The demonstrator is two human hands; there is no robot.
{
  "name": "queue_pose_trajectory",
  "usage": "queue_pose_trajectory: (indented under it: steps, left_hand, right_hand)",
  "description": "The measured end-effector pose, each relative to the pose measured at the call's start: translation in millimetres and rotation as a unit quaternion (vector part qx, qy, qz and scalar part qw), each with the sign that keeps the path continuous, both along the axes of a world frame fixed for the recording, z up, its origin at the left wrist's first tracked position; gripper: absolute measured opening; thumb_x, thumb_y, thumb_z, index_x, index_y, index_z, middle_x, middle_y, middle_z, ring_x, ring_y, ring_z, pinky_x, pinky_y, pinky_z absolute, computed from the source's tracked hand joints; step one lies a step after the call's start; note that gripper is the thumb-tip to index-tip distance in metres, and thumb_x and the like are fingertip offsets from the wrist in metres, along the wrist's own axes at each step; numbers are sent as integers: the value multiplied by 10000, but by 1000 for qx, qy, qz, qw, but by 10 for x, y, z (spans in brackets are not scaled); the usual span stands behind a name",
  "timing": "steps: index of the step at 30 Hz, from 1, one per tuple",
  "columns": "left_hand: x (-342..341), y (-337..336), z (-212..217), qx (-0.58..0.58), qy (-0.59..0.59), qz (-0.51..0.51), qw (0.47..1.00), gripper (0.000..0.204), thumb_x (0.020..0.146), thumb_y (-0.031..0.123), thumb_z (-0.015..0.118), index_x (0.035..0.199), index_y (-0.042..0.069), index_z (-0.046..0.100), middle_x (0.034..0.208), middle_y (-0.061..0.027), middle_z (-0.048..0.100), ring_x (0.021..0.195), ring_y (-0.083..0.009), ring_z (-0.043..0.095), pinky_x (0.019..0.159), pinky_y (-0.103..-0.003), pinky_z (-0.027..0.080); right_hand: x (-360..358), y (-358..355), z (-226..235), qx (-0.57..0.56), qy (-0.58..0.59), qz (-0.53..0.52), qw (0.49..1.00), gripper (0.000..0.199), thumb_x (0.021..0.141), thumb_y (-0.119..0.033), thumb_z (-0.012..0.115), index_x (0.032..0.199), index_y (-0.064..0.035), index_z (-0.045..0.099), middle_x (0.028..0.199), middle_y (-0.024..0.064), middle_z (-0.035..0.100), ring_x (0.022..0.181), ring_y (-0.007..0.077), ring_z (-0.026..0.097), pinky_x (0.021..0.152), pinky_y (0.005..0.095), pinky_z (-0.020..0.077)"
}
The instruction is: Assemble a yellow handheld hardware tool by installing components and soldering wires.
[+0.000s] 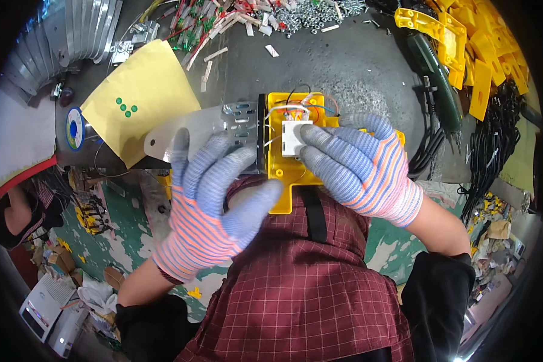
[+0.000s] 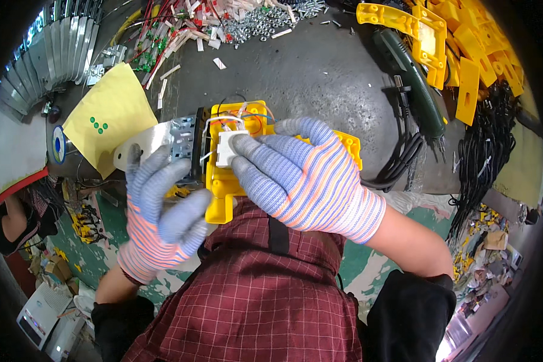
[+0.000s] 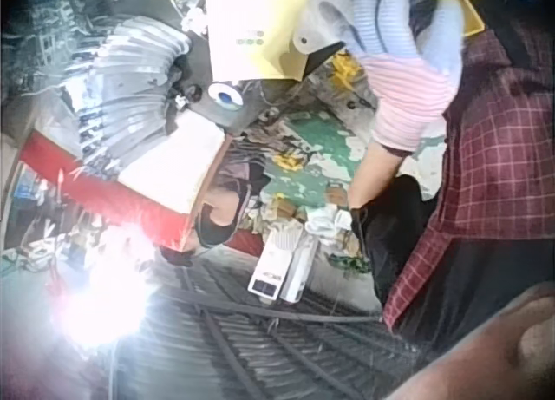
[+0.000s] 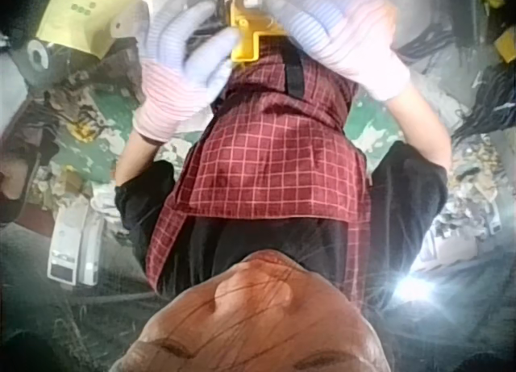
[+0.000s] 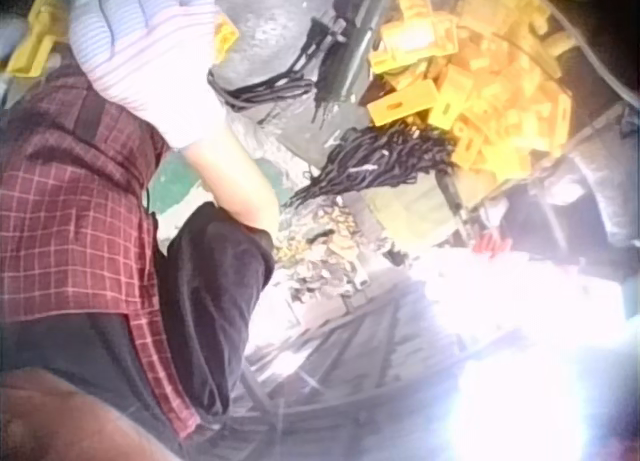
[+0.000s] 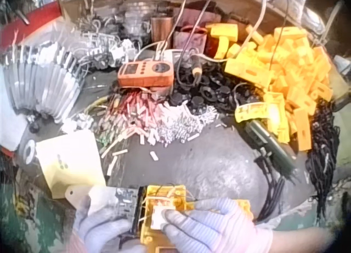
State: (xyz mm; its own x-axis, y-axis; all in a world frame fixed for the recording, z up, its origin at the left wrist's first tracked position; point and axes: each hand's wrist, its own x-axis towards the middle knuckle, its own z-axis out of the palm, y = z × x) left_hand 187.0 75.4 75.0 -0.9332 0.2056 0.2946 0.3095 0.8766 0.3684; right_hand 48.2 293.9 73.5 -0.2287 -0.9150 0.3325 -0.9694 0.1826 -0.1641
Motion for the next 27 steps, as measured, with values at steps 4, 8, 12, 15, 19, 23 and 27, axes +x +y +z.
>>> queue_pose_trajectory:
  steps: [4,8,12,15,19,23,27]
  left_hand:
    - [-300,-137,14,-66,3,-86,994,316,689,186,721,1000,172,669,1237,-84,551,1201,-347,500,1117,-615,252]
    - [-551,-80,-109,-59,46,-204,976,294,670,141,692,962,149,663,1135,-67,619,1079,-278,586,1061,-553,380]
    - [-556,72,-174,-69,107,-118,985,281,725,150,675,1002,107,646,1083,-83,646,1036,-274,615,992,-499,452]
    - [-548,128,-154,-84,108,-110,985,264,750,141,678,1012,125,653,1103,-49,628,1038,-227,595,985,-432,449]
    - [-508,112,-213,-87,101,-100,986,331,734,113,696,1062,123,652,1130,-63,631,1019,-237,609,970,-434,453]
    - [-500,146,-244,-85,110,-111,984,361,728,88,683,1088,116,661,1127,-80,644,998,-247,628,964,-450,460]
    - [-508,75,-231,-86,122,-116,982,375,740,87,671,1112,111,632,1118,-92,644,998,-260,634,987,-464,456]
  right_hand:
    - [12,-4,-38,-38,8,-11,999,273,742,-222,628,990,-116,664,1112,72,691,909,199,667,909,429,495]
    - [12,0,-18,-64,19,-21,998,252,735,-230,640,968,-133,654,1102,40,691,938,199,647,965,450,467]
    - [54,-5,13,-63,-9,-65,996,222,747,-235,636,954,-157,653,1081,14,690,978,193,632,991,464,452]
    - [141,45,80,-37,4,-109,993,238,741,-208,662,973,-155,650,1091,20,676,1036,218,617,1012,474,429]
    - [230,472,181,-70,-86,-211,971,455,580,-96,778,1003,-99,610,1115,84,628,1072,313,582,1001,502,417]
    - [420,967,-122,-146,-98,-309,935,420,653,-170,802,1025,-121,613,981,64,605,938,281,584,896,448,446]
    - [352,1035,-233,-35,-26,-305,951,349,692,-171,792,1007,-116,652,901,53,614,854,263,584,853,427,444]
